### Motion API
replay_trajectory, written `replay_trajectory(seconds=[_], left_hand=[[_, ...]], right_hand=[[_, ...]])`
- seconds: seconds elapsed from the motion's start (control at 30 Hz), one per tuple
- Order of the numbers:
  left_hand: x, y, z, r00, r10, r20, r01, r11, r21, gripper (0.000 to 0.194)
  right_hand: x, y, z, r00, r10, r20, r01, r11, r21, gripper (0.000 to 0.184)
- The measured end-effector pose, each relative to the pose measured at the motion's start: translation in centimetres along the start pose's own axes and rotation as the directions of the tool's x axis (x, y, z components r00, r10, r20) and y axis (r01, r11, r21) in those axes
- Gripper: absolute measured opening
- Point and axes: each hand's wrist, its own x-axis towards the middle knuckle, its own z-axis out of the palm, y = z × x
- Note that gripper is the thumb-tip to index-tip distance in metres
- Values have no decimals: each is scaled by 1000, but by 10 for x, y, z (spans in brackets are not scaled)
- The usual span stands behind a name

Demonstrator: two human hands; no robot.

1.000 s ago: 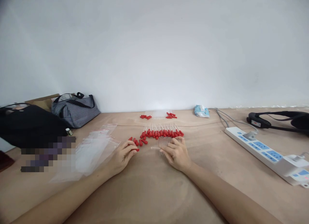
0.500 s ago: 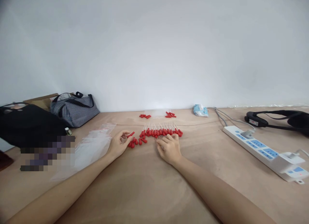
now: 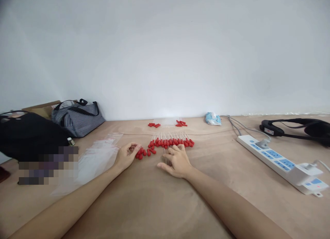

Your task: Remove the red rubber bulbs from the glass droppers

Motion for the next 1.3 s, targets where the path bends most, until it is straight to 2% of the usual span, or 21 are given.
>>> replay_trajectory(seconds=[0.13,0.27,0.4,0.6,0.73,0.83,0.93,1.03,1.1,1.2,1.3], left_hand=[[7,-3,-3,1000,-28,-13,29,999,45,25],[19,5,-3,997,-2,75,-6,994,113,16],[36,20,9,988,-8,155,-21,983,183,20],[53,32,28,972,-80,222,25,971,239,23],[56,34,30,964,-126,234,69,969,235,29],[55,36,23,969,-147,198,100,969,228,32],[47,38,10,986,-122,116,96,973,208,26],[28,36,-4,997,-62,52,53,985,167,20],[11,32,-9,999,32,41,-35,996,83,21],[-13,24,-12,983,179,29,-177,982,-59,21],[-26,18,-11,975,221,35,-215,967,-134,19]], right_hand=[[-4,6,-1,983,132,-124,-132,991,10,35],[-11,15,-5,956,203,-212,-206,978,3,37],[-18,24,-11,945,231,-231,-230,973,30,38],[-20,29,-14,931,280,-233,-282,959,26,37],[-19,26,-15,933,286,-217,-285,958,33,36],[-18,19,-17,956,234,-177,-226,972,67,25],[-15,8,-17,998,57,-16,-55,993,104,21],[-9,-5,-14,988,-88,124,77,993,91,26],[-4,-11,-10,979,-100,179,90,994,61,23],[5,-15,-3,975,-49,218,42,999,34,22],[10,-14,3,980,9,197,-19,999,47,22]])
